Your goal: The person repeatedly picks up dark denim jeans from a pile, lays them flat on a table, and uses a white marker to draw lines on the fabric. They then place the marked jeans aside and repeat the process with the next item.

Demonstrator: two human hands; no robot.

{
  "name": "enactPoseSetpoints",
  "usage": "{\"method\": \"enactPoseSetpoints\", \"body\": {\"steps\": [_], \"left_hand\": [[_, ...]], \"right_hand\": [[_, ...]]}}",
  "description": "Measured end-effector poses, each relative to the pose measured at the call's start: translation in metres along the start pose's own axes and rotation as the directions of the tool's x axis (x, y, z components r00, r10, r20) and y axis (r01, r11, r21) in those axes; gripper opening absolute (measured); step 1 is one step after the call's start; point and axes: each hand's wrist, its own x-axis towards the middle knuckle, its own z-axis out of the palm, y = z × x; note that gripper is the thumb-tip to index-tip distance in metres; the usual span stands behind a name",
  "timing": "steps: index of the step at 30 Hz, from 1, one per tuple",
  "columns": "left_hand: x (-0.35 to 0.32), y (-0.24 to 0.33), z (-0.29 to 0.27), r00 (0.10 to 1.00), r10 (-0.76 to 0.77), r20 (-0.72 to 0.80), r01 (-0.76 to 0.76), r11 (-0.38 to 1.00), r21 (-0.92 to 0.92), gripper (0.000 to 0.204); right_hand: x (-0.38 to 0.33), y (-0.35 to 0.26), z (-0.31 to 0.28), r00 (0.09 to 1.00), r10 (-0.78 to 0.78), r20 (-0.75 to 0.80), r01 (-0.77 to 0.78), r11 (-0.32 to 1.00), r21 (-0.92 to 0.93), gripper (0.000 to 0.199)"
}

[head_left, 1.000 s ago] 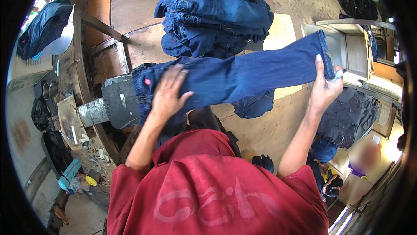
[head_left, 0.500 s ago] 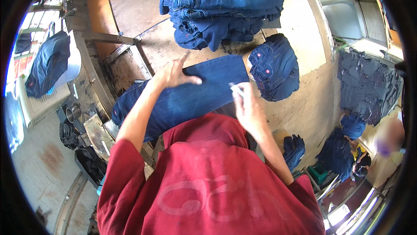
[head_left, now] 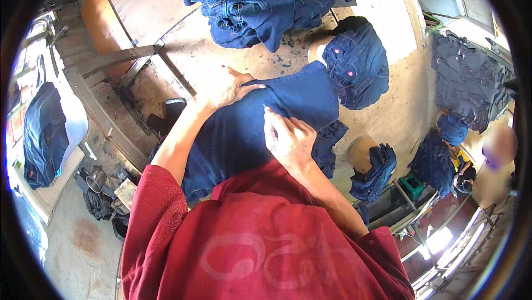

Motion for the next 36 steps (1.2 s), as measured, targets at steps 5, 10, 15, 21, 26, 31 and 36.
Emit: {"method": "enactPoseSetpoints", "body": {"steps": [5,10,15,21,26,31,36], "left_hand": [[-0.003,0.006,0.002,1.000,0.000,-0.017,0.000,1.000,-0.007,0.034],[-0.004,0.006,0.007,0.999,-0.012,-0.038,0.011,1.000,-0.023,0.032],[-0.007,0.009,0.008,0.998,-0.037,-0.051,0.035,0.999,-0.040,0.033],[-0.005,0.011,0.005,0.997,-0.075,0.000,0.075,0.997,-0.032,0.031],[-0.005,0.012,0.007,0.995,-0.064,-0.071,0.060,0.997,-0.055,0.032],[-0.007,0.011,0.011,0.995,-0.093,-0.028,0.091,0.994,-0.060,0.033],[-0.006,0.011,0.012,0.994,-0.107,-0.013,0.106,0.993,-0.053,0.033]], "right_hand": [[0.009,-0.003,0.020,0.995,0.053,0.087,-0.048,0.997,-0.062,0.021],[-0.035,-0.007,-0.017,0.988,0.035,0.148,-0.020,0.994,-0.105,0.031],[-0.036,-0.005,-0.017,0.995,0.099,-0.003,-0.098,0.989,0.113,0.027],[0.001,0.005,0.023,1.000,0.021,0.022,-0.021,1.000,-0.016,0.028],[0.002,-0.004,0.015,0.987,0.062,0.150,-0.046,0.993,-0.105,0.028],[-0.011,-0.014,-0.021,0.963,0.133,0.237,-0.111,0.988,-0.104,0.022],[0.001,-0.007,-0.006,0.989,0.125,0.074,-0.128,0.991,0.044,0.014]]}}
